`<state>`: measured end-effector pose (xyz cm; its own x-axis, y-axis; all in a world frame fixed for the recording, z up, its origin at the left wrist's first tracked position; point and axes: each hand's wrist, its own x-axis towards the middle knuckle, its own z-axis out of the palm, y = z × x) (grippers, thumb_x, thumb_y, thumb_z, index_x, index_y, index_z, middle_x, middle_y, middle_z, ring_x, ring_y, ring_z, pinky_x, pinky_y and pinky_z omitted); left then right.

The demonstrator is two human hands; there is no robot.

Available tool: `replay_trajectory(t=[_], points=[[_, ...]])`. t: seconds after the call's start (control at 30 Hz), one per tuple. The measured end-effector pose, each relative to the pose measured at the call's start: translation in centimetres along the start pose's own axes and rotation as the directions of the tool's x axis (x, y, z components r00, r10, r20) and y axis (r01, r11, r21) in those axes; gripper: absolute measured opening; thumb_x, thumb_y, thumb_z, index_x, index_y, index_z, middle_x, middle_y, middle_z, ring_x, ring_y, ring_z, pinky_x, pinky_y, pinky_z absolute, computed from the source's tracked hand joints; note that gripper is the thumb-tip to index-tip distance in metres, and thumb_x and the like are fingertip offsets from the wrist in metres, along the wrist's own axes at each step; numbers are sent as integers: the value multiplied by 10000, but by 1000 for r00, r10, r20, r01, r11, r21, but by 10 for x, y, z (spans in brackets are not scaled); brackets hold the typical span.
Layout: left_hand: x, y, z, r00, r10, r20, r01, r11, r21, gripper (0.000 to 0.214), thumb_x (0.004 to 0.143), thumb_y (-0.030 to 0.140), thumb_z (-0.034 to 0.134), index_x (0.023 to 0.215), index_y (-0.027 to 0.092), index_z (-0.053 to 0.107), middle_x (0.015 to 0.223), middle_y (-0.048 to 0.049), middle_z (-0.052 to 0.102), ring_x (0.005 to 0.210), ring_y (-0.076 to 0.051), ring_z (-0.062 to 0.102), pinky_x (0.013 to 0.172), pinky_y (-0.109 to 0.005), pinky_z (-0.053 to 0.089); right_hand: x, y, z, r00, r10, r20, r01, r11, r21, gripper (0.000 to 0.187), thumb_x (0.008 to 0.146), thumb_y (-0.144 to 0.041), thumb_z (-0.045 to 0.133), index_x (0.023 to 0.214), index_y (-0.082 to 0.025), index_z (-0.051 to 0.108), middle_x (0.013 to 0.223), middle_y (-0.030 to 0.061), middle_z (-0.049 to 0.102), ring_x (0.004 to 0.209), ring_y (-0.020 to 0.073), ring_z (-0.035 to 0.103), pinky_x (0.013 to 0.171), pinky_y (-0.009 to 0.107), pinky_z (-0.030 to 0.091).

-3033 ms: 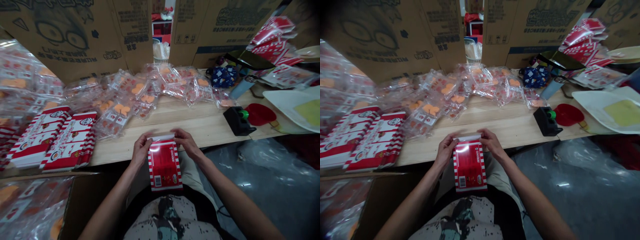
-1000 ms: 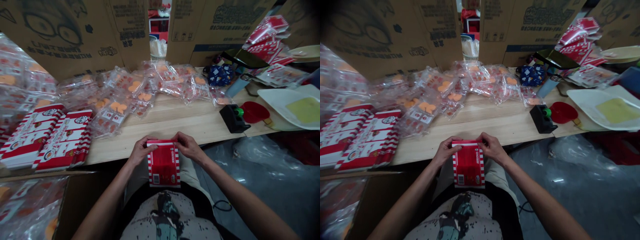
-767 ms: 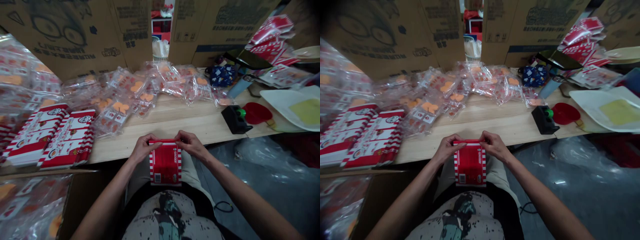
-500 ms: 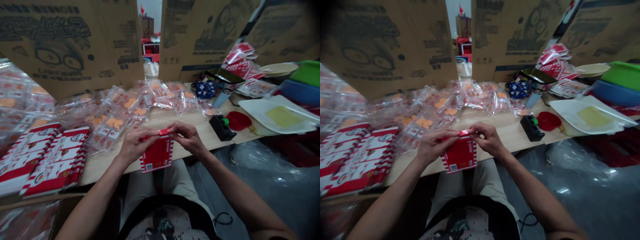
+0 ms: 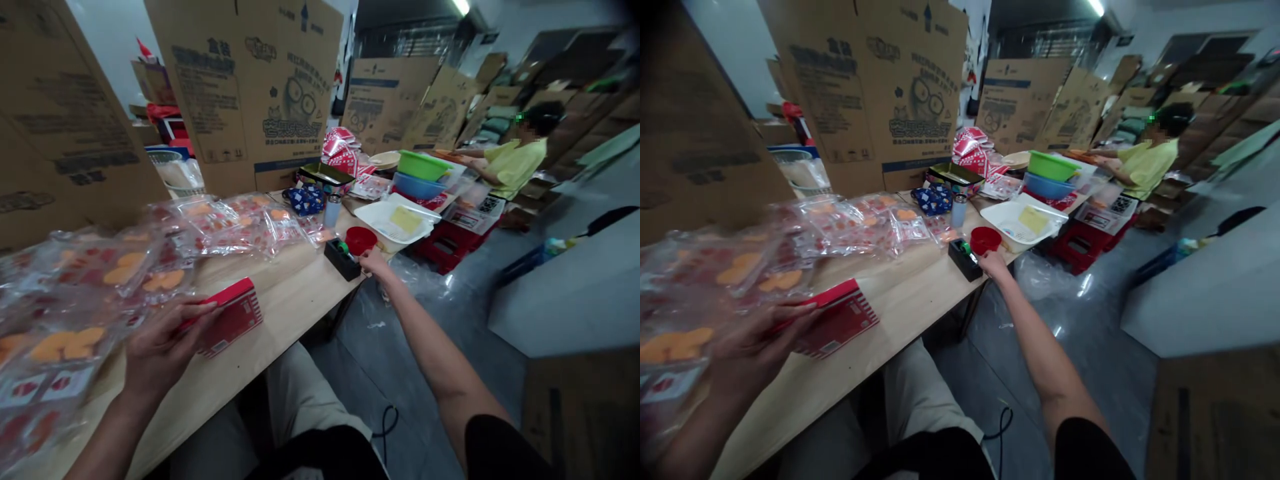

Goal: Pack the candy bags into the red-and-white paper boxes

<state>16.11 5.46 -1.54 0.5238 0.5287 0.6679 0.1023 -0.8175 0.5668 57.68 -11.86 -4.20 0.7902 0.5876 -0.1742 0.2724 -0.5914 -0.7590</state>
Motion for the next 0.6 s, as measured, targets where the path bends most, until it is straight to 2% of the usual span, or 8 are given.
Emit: replay_trajectory(t=[0.1,0.23,0.4,0.6], points=[[2,-3,-1,994,-108,15,108,994,-12,110,867,358,725,966,323,756,1036,17,748,892,-235,708,806,-396,570,11,11,5,978,183,103,-193,977,94,211,961,-338,643,963,-128,635,800,19,640,623,113,599,560,243,513],[6,-3,-2,989,-148,26,148,989,-6,126,855,415,731,962,351,753,1030,36,745,924,-250,695,828,-429,574,9,11,19,941,256,222,-304,927,220,166,948,-300,658,953,-145,599,800,-2,639,625,118,643,522,228,520],[9,6,0,987,-158,22,158,987,-4,132,859,396,731,971,332,756,984,21,745,874,-241,689,757,-404,568,-10,13,24,952,208,224,-278,894,352,197,819,-243,715,842,-199,525,750,-4,634,601,179,698,495,262,539],[9,6,0,995,-91,43,92,995,-41,109,874,327,709,978,316,739,1026,21,716,926,-238,675,831,-403,549,-31,28,49,989,137,65,-150,935,320,149,764,-217,643,729,-212,497,633,-2,591,687,178,683,585,246,548]])
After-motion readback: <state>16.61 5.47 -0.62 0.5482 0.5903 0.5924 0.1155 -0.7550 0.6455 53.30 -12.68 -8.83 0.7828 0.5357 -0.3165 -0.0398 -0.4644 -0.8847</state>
